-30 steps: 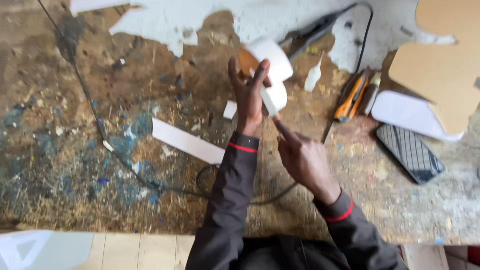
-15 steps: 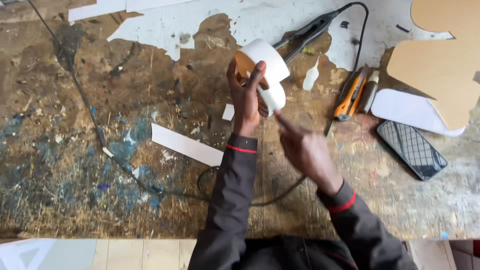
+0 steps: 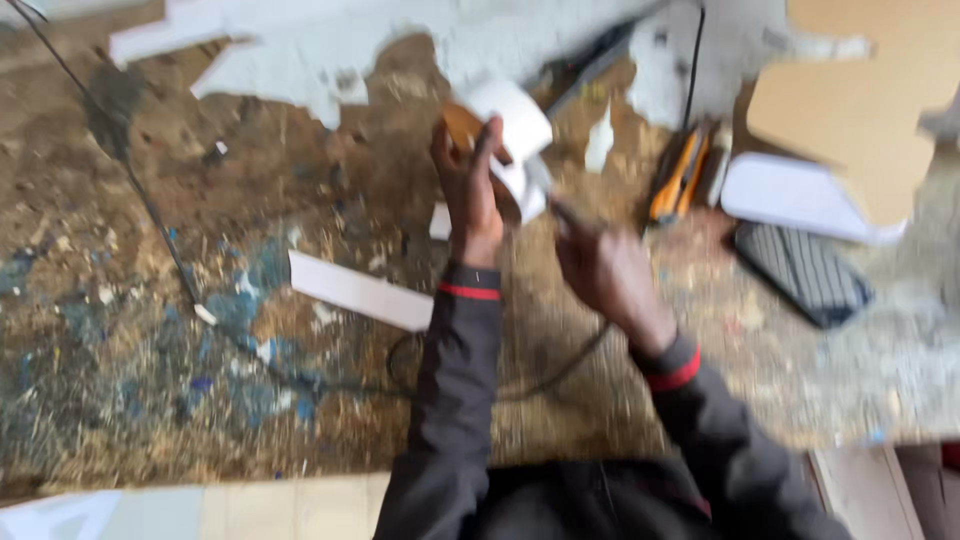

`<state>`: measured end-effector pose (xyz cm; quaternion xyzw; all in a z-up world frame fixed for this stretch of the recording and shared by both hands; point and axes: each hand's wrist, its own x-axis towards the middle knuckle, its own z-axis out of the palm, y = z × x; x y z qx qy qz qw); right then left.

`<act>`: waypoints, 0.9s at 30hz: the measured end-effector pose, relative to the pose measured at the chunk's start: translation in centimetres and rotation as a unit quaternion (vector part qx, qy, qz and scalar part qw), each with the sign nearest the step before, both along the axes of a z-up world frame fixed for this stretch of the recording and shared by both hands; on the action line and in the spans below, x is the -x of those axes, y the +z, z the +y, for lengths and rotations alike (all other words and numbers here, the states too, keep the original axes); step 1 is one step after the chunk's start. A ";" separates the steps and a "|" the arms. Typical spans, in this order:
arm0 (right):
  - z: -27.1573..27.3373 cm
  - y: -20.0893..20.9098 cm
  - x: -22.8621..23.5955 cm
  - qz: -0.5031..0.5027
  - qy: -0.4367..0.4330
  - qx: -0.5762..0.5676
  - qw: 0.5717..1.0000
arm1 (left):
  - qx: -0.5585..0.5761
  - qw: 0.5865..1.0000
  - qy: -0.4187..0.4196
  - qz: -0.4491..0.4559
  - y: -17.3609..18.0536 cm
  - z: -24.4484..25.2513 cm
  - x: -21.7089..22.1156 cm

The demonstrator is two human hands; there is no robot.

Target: The person holds a curved cardboard piece with a printed logo and repeatedly rubs its edges and surfaces with a metal file. The person rotates the piece to access different sides while filing.

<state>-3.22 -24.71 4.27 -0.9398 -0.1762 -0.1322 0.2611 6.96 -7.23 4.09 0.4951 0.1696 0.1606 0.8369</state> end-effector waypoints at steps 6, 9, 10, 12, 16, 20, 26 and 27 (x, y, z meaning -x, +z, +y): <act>-1.3 -2.4 -1.4 -0.053 -0.022 0.099 0.993 | 0.033 0.999 -0.023 0.018 0.3 1.8 0.0; -2.5 1.5 -2.4 0.087 -0.033 -0.003 0.996 | 0.125 0.991 -0.036 0.012 0.3 2.3 -1.2; -2.3 2.3 -2.2 0.073 -0.033 -0.005 0.997 | 0.123 0.992 -0.038 -0.002 1.5 2.7 -1.5; -2.3 3.0 0.1 0.162 -0.056 -0.112 0.979 | 0.177 0.983 -0.045 0.028 2.1 3.4 0.2; -2.7 3.6 1.0 0.132 0.001 -0.156 0.979 | 0.198 0.979 -0.043 0.038 1.8 4.8 0.2; -2.5 5.8 3.1 0.222 0.017 -0.203 0.954 | 0.215 0.972 -0.028 0.087 2.3 5.0 0.8; -0.7 4.5 4.0 0.104 0.100 -0.074 0.987 | 0.211 0.976 -0.028 0.053 1.0 5.2 0.4; -0.2 4.2 4.1 0.090 0.119 -0.039 0.988 | 0.204 0.978 -0.039 0.036 0.8 5.0 0.4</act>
